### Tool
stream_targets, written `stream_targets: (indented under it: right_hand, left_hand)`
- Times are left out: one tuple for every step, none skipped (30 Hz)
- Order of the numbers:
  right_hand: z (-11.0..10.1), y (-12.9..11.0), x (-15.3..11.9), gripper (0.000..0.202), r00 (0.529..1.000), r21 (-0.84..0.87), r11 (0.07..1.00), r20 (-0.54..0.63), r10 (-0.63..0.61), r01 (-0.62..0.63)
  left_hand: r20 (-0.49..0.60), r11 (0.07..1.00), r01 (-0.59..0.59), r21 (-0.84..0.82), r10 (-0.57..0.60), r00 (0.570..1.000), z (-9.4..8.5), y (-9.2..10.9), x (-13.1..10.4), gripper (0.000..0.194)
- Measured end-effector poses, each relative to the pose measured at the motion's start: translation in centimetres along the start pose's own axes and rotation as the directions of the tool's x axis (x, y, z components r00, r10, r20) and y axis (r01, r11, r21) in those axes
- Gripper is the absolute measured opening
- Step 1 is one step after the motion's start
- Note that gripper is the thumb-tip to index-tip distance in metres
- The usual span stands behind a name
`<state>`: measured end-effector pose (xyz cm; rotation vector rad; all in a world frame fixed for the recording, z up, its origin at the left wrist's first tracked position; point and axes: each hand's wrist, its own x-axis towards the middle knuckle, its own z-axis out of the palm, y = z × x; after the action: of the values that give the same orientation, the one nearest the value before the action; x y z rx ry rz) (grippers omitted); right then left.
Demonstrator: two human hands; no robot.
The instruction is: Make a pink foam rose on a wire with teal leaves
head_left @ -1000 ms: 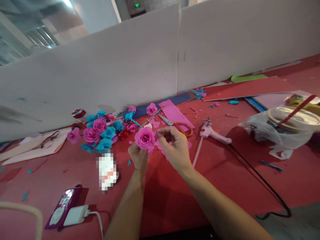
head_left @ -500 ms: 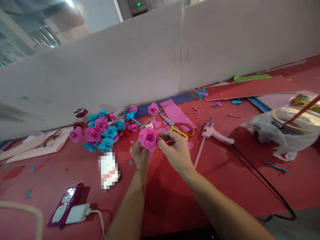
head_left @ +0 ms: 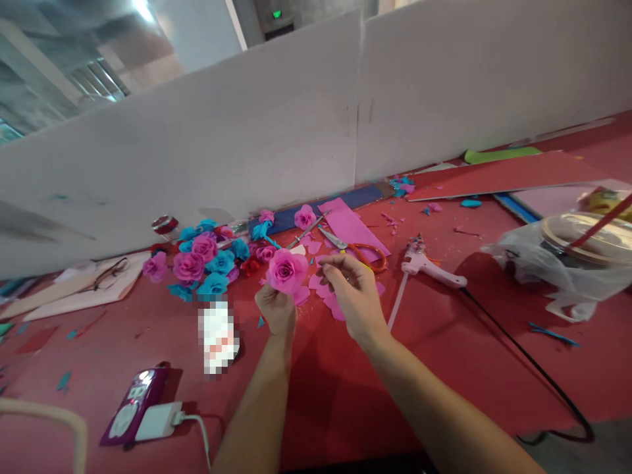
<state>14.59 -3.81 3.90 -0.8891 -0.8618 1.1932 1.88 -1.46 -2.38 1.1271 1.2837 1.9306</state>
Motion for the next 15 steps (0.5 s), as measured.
stream_targets:
  right_hand:
    - [0.12,0.16,-0.04,0.009,0.998,0.011,0.999,0.037,0.041,-0.042]
    - [0.28,0.3,-0.13,0.009,0.994,0.024,0.996,0.074,0.085,-0.087]
    - [0.45,0.41,-0.27,0.01,0.986,0.037,0.991,0.108,0.126,-0.13]
    - [0.63,0.48,-0.44,0.011,0.978,0.047,0.985,0.136,0.157,-0.165]
    - [0.8,0.51,-0.62,0.012,0.972,0.054,0.981,0.153,0.176,-0.186]
    - [0.94,0.53,-0.78,0.013,0.971,0.059,0.979,0.158,0.182,-0.193]
    - [1.04,0.52,-0.91,0.013,0.972,0.062,0.98,0.154,0.178,-0.189]
    - [1.09,0.49,-0.99,0.013,0.975,0.063,0.982,0.143,0.168,-0.178]
    - [1.1,0.45,-1.02,0.013,0.98,0.061,0.985,0.128,0.154,-0.163]
    - [1.07,0.39,-0.99,0.013,0.984,0.055,0.988,0.111,0.139,-0.146]
    - [1.0,0.33,-0.92,0.012,0.987,0.044,0.991,0.099,0.125,-0.13]
    - [0.91,0.27,-0.83,0.012,0.989,0.031,0.993,0.093,0.113,-0.116]
    - [0.81,0.22,-0.71,0.012,0.991,0.017,0.994,0.091,0.102,-0.104]
    - [0.71,0.19,-0.6,0.012,0.992,0.004,0.996,0.09,0.093,-0.094]
    - [0.61,0.17,-0.5,0.012,0.993,-0.007,0.997,0.085,0.083,-0.083]
  left_hand:
    - [-0.007,1.0,0.009,-0.025,-0.009,1.0,0.09,0.06,0.02,0.011]
    - [-0.008,0.999,0.017,-0.051,-0.018,1.0,0.18,0.1,0.03,0.011]
    - [-0.004,0.997,0.025,-0.072,-0.025,1.0,0.27,0.13,0.03,0.012]
    - [0.002,0.996,0.034,-0.087,-0.034,0.999,0.33,0.14,0.02,0.014]
    - [0.008,0.995,0.039,-0.093,-0.038,0.999,0.36,0.14,-0.02,0.015]
    - [0.008,0.996,0.037,-0.085,-0.036,0.999,0.37,0.15,-0.06,0.015]
    - [0.004,0.997,0.03,-0.069,-0.03,1.0,0.36,0.15,-0.12,0.014]
    - [0.0,0.998,0.023,-0.052,-0.023,1.0,0.34,0.16,-0.19,0.014]
    - [-0.002,0.999,0.018,-0.035,-0.018,1.0,0.31,0.16,-0.25,0.013]
    - [-0.004,1.0,0.013,-0.018,-0.013,1.0,0.3,0.16,-0.3,0.014]
    - [-0.004,1.0,0.009,-0.005,-0.009,1.0,0.29,0.15,-0.34,0.014]
    - [0.001,1.0,0.007,-0.002,-0.007,1.0,0.31,0.13,-0.35,0.014]
    - [0.005,1.0,0.004,-0.006,-0.004,1.0,0.35,0.1,-0.33,0.014]
    - [0.009,1.0,-0.003,-0.009,0.003,1.0,0.41,0.07,-0.3,0.013]
    - [0.011,1.0,-0.015,-0.014,0.015,1.0,0.47,0.05,-0.26,0.013]
